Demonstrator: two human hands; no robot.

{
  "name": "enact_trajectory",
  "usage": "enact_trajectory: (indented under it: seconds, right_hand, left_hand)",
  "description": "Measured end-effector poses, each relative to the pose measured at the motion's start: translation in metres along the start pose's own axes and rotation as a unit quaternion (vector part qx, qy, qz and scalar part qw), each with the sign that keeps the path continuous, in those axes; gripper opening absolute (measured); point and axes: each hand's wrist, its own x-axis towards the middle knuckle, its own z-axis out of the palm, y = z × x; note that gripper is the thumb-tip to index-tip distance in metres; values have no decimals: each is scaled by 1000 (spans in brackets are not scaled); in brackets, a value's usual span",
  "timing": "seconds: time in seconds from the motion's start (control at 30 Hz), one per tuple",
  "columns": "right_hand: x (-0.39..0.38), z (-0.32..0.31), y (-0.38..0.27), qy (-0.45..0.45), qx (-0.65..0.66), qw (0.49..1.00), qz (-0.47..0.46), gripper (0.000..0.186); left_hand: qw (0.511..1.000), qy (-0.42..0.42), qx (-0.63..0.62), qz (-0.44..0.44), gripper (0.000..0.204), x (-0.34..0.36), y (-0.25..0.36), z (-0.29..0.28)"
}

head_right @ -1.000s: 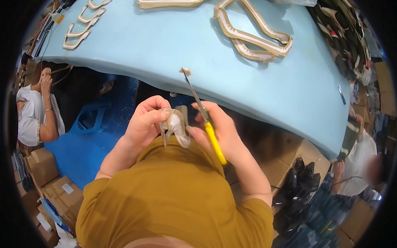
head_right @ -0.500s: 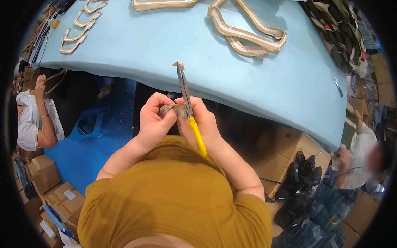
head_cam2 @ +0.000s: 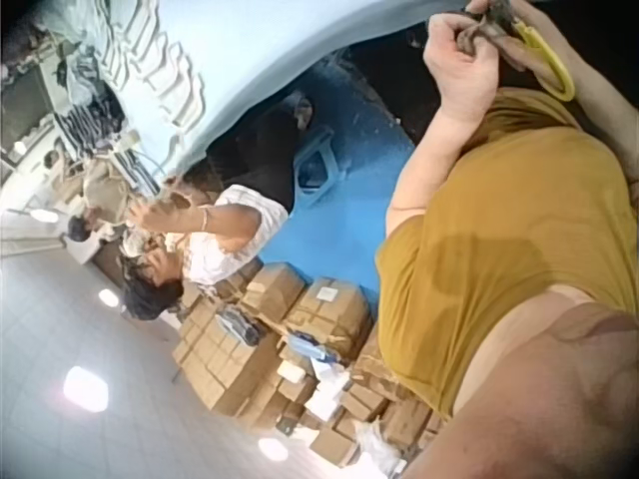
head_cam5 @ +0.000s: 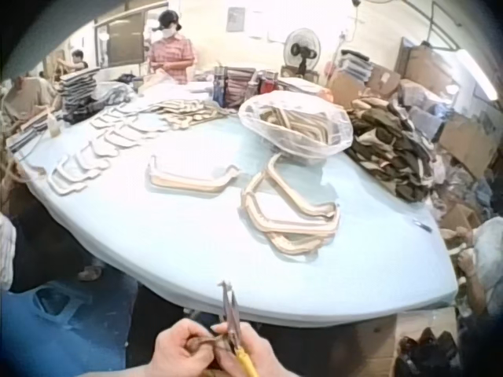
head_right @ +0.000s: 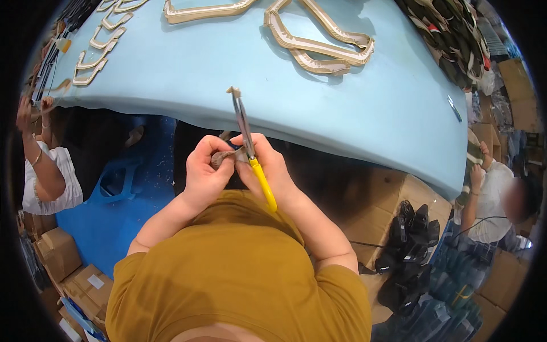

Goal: Trim excess material from leather bag handles using scissors.

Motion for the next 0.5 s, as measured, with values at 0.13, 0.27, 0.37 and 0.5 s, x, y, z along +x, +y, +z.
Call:
enact_trajectory:
  seconds: [0.13, 0.27, 0.37, 0.5]
  right_hand:
    - [-4, -8, -2, 27, 107, 994, -15, 32]
    - [-9, -10, 1, 33, 70, 996, -41, 33]
    - [-9, -16, -1, 0, -28, 998, -62, 34]
    - [-7, -24, -12, -50, -71, 994, -73, 39]
  left_hand:
    - [901, -47, -365, -229, 35, 13, -2, -9]
    - [907, -120, -300, -270, 31, 10, 3, -8]
    - [918, -135, -269, -260, 22, 10, 7, -11]
    - [933, -203, -164, -249, 9, 8, 21, -15]
